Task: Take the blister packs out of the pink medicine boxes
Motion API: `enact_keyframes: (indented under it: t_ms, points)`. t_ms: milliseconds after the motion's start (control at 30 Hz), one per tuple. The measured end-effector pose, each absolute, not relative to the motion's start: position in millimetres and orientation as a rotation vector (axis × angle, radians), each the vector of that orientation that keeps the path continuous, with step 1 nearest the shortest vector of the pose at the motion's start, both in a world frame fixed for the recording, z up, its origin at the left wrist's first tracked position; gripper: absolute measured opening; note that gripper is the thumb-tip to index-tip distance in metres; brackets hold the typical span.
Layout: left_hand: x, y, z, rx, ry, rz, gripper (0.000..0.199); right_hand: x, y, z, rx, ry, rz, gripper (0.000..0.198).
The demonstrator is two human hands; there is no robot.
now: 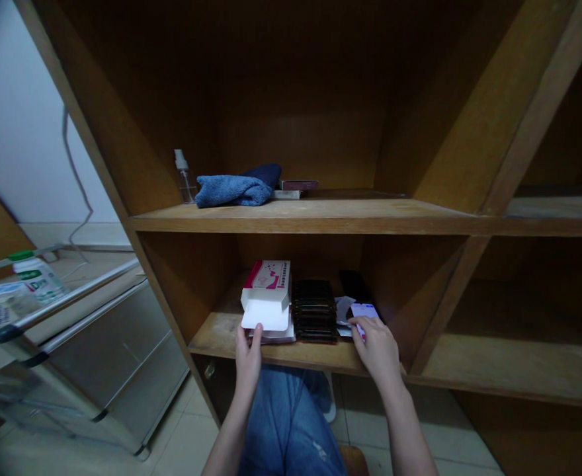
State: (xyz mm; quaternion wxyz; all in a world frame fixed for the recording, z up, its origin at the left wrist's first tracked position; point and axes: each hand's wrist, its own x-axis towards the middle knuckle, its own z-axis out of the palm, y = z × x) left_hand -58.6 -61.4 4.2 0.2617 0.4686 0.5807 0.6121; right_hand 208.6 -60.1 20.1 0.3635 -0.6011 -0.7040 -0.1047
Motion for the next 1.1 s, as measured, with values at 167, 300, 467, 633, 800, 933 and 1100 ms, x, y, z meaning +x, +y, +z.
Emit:
enact_keyframes:
  t_ms: [167, 300, 467, 633, 800, 933, 1100]
  points:
    - [-59, -60, 3, 1.269, 1.562, 1.654, 0.040, 209, -64, 20, -1.459, -1.756, -0.241, 0.023]
    - [-59, -59, 2, 1.263, 1.548, 1.662, 0.043, 208, -65, 16, -1.430, -1.711, -0.226, 0.022]
    - [-59, -59, 2, 1.253, 1.551, 1.678, 0.042, 203, -72, 18, -1.395, -1.512, -0.282, 0.021]
    - [-60, -58, 2, 1.270, 1.563, 1.671, 0.042, 199, -74, 20, -1.360, -1.455, -0.301, 0.021]
    - [-60, -58, 3, 1.262, 1.556, 1.671, 0.040, 202, -69, 12, -1.374, -1.591, -0.210, 0.021]
    - [-59, -59, 5, 1.274, 1.557, 1.669, 0.042, 206, -64, 8, -1.421, -1.698, -0.135, 0.022]
    - [-59, -59, 4, 1.273, 1.560, 1.658, 0.041, 208, -66, 12, -1.444, -1.778, -0.087, 0.024]
